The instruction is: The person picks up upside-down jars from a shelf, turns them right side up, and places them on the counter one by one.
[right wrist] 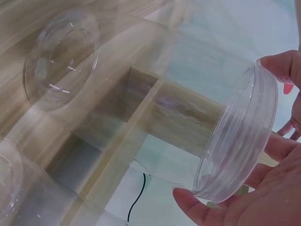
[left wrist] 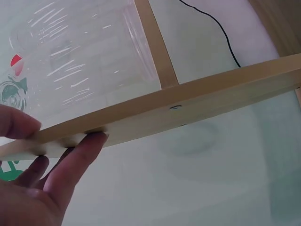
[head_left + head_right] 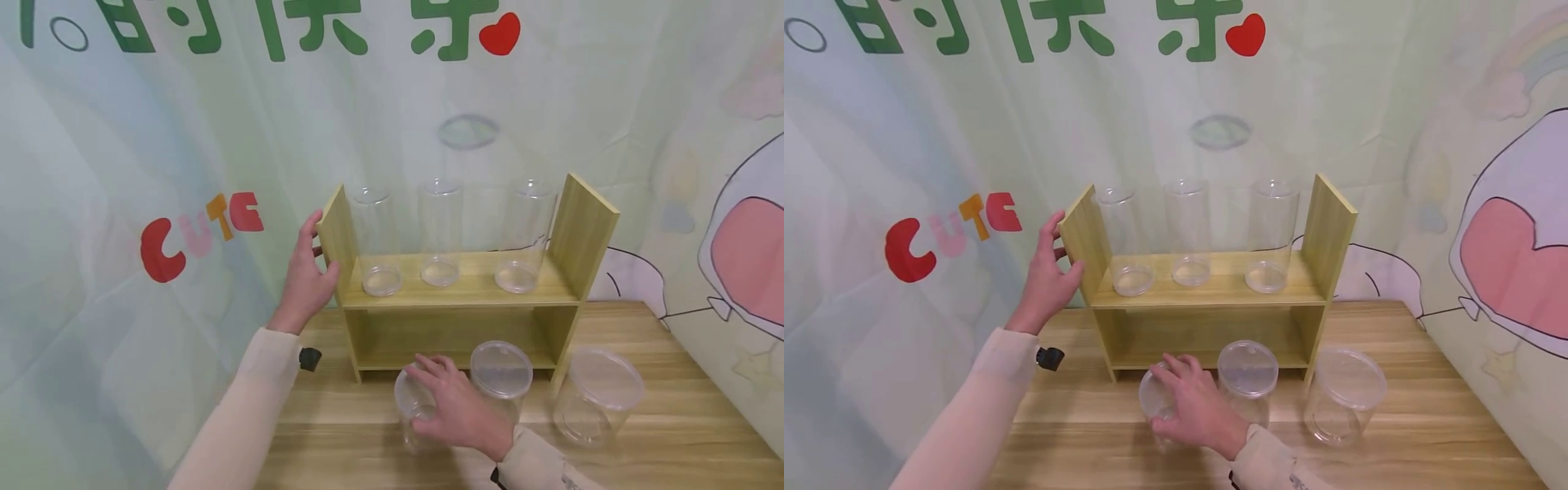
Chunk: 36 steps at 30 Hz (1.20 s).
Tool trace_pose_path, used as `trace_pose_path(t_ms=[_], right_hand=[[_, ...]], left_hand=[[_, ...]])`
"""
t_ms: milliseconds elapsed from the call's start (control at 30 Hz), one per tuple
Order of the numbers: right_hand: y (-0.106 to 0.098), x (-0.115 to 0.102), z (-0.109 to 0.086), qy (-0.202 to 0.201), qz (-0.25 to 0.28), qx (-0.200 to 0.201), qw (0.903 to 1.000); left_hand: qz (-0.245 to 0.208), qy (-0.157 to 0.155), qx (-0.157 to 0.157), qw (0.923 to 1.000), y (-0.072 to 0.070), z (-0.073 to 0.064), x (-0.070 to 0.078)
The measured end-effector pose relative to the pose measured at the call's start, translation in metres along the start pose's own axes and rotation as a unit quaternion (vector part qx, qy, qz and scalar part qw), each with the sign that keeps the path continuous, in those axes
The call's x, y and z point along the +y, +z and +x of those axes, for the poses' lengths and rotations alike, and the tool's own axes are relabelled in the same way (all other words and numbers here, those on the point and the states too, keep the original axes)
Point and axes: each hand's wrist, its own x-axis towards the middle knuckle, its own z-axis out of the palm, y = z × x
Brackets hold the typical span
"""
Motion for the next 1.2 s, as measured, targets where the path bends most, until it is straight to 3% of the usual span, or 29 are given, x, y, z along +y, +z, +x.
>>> trace_pose_path(t_ms=[333, 667, 967, 1067, 1200], right_hand=[[-0.005, 0.003, 0.001, -0.008, -0.014, 0.02, 0.9997], [-0.006, 0.007, 0.003, -0.008, -0.031, 0.025, 0.9992], [-0.004, 0.003, 0.003, 0.006, -0.001, 0.008, 1.0], [-0.004, 0.001, 0.003, 0.002, 0.01, 0.03, 0.9995], [-0.01, -0.002, 0.008, -0.02, 0.025, 0.092, 0.9952]], left_hand=[[-0.005, -0.021, -0.018, 0.9996, -0.004, 0.006, 0.006], [-0.012, -0.04, -0.018, 0.999, 0.002, 0.009, 0.008], [-0.01, -0.05, -0.022, 0.9985, 0.001, 0.005, 0.005], [-0.007, -0.056, -0.024, 0.9981, 0.001, 0.002, 0.002], [-0.002, -0.055, -0.024, 0.9982, -0.001, -0.001, 0.0]])
